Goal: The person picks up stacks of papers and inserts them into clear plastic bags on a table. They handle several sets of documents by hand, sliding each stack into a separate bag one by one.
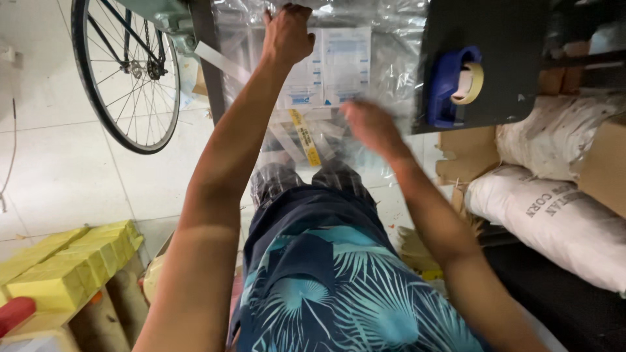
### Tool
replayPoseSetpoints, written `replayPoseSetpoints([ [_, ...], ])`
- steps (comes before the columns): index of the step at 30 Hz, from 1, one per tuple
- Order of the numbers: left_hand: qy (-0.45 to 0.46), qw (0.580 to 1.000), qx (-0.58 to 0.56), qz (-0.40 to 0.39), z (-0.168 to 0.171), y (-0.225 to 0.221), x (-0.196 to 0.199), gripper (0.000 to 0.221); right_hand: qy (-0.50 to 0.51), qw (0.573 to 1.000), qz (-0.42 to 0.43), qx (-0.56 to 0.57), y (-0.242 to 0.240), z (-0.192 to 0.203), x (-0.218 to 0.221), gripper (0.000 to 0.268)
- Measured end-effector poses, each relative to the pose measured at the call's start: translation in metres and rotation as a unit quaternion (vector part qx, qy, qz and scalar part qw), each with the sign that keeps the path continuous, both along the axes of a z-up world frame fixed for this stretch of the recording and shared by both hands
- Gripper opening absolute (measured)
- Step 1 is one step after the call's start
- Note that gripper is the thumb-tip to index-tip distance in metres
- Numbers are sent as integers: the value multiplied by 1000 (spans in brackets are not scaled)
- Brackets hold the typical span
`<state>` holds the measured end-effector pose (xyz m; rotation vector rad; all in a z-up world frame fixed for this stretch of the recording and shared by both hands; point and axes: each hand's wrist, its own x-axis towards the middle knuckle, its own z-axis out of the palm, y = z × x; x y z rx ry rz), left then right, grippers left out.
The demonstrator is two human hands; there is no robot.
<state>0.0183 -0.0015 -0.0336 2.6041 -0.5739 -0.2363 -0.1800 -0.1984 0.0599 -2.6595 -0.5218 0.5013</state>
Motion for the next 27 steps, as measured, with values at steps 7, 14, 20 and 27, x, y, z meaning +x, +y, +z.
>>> replayPoseSetpoints([
  [7,110,904,-238,337,19,34,-108,75,126,962,-229,84,-17,-19,-15,25],
  [14,190,867,-322,330,-92,29,-171,80,43,740,-481,468,-31,-160,-8,55],
  [20,200,826,-391,354,-96,39,-168,85,117,694,-532,471,-34,-113,-13,60],
  [27,-141,977,-127,103,-47,76,-242,49,-207,960,-187,27,-42,-122,-99,49],
])
